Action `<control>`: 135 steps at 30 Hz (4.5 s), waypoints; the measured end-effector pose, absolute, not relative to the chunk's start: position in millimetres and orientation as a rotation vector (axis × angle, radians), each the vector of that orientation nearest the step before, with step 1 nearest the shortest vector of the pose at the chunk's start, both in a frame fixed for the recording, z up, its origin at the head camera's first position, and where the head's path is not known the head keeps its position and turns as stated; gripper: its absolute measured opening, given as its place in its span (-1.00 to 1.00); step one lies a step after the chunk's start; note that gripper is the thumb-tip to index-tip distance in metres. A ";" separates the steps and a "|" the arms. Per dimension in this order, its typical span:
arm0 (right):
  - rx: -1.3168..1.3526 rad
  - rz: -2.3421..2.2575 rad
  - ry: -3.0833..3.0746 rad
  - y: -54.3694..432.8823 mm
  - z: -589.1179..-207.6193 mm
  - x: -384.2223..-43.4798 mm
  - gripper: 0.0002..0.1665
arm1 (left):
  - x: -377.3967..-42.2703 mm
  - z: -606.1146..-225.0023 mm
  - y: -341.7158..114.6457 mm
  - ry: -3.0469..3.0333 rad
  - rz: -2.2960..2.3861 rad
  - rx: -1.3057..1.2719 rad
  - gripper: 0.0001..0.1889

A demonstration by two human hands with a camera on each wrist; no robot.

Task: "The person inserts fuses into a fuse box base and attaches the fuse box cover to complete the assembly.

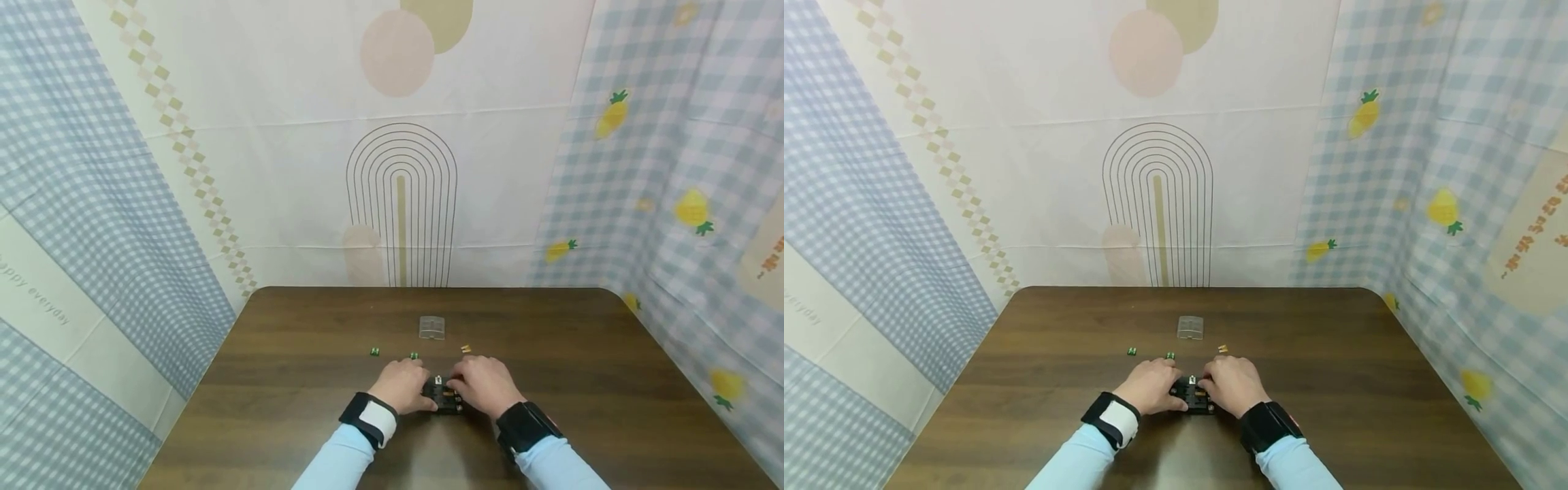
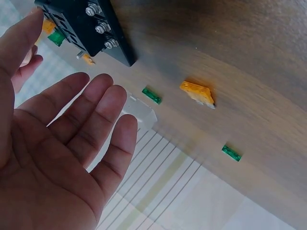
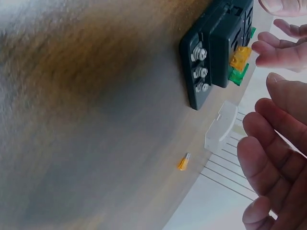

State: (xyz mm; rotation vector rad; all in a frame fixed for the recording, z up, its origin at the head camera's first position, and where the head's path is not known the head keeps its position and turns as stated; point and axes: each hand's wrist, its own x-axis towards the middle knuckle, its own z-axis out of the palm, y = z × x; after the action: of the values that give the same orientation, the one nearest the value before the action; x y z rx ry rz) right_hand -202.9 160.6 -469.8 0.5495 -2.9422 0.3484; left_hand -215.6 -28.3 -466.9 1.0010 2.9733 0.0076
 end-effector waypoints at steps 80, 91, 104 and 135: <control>0.261 0.502 -3.051 194.2 -483.1 -250.2 -0.79 | -212.1 -465.9 -29.4 2.949 0.048 0.901 -0.41; 0.251 0.482 -3.061 191.5 -483.6 -262.1 -0.79 | -211.8 -465.5 -31.0 2.951 0.056 0.918 -0.42; 0.245 0.487 -3.068 193.1 -485.9 -271.8 -0.78 | -212.3 -466.8 -32.9 2.954 0.059 0.907 -0.41; 0.263 0.360 -3.100 186.9 -495.4 -285.3 -0.84 | -213.3 -468.8 -36.4 2.969 -0.004 0.921 -0.43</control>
State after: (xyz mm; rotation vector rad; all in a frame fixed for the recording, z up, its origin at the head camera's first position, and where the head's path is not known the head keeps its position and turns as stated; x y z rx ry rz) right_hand -285.3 186.9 -495.4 0.2627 -3.1003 0.3595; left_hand -213.3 -36.4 -468.8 0.9209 2.9686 -0.0037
